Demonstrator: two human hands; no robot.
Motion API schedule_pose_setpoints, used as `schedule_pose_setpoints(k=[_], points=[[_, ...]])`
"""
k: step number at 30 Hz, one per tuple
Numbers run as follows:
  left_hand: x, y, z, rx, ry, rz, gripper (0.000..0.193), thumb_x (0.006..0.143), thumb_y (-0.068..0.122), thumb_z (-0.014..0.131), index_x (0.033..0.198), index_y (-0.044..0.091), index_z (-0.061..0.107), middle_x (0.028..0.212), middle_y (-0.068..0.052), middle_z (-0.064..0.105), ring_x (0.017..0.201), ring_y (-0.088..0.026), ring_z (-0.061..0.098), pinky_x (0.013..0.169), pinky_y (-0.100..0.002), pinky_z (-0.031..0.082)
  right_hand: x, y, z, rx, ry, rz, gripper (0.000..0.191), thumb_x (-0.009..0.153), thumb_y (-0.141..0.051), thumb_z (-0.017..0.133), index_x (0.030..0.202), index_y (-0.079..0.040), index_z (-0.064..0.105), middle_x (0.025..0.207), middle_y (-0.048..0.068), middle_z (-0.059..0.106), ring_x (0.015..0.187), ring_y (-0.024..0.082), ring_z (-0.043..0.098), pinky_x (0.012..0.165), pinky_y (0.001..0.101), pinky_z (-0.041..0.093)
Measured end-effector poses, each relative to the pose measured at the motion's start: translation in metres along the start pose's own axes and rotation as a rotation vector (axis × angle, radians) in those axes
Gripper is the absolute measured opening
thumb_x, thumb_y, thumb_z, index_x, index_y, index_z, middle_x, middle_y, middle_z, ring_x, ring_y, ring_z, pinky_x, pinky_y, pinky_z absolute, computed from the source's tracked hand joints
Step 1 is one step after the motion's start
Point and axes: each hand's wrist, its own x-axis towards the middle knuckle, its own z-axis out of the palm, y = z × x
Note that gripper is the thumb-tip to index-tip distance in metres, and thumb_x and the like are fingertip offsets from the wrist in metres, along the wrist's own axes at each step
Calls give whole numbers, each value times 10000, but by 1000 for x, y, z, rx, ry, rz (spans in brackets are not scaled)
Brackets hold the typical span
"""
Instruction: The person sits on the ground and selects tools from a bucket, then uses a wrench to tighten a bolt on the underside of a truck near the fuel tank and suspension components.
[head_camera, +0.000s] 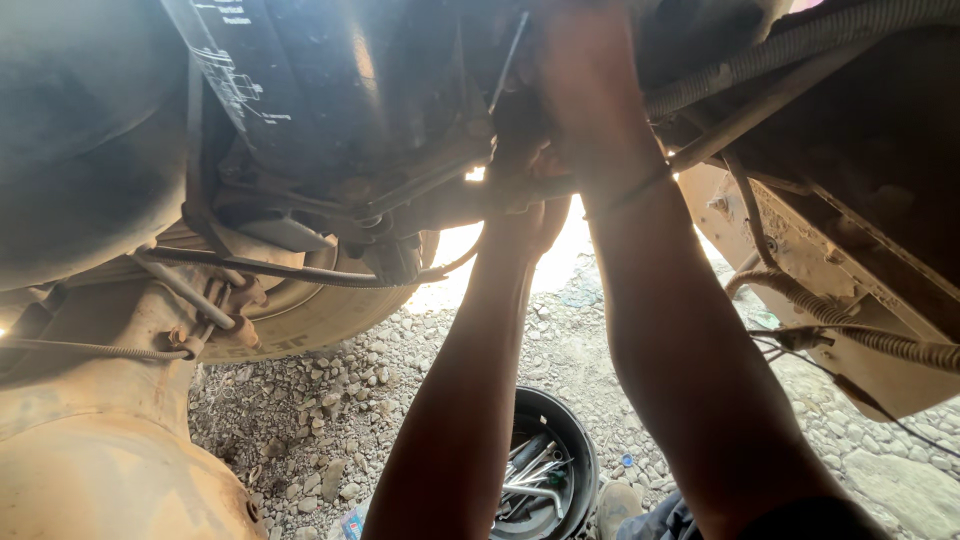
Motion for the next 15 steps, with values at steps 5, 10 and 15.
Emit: schedule_pose_setpoints(k=[5,10,15], points=[[0,-3,-4,26,-6,17,199,1064,81,622,1251,21,654,1176,-99,680,1113,-207,665,957,-358,570,-21,-21,-8,-443,-73,-366,334,1016,-169,652,1315,-23,625,1144,150,582,990,338,623,795,457,536],[-1,-8,-11,-37,-19,20,243,1084,151,576,1302,51,617,1251,-105,661,1176,-218,655,1054,-395,545,-82,-53,-36,-468,-170,-413,207,1053,-180,614,1229,-72,612,1234,151,593,1085,278,637,930,425,562],[-4,-9,-11,-131,-19,55,289,1104,221,531,1352,81,579,1326,-112,642,1240,-229,645,1151,-433,519,-78,-69,-46,40,-90,-231,210,1131,-184,454,1139,-36,603,1079,61,685,991,143,679,883,352,560]])
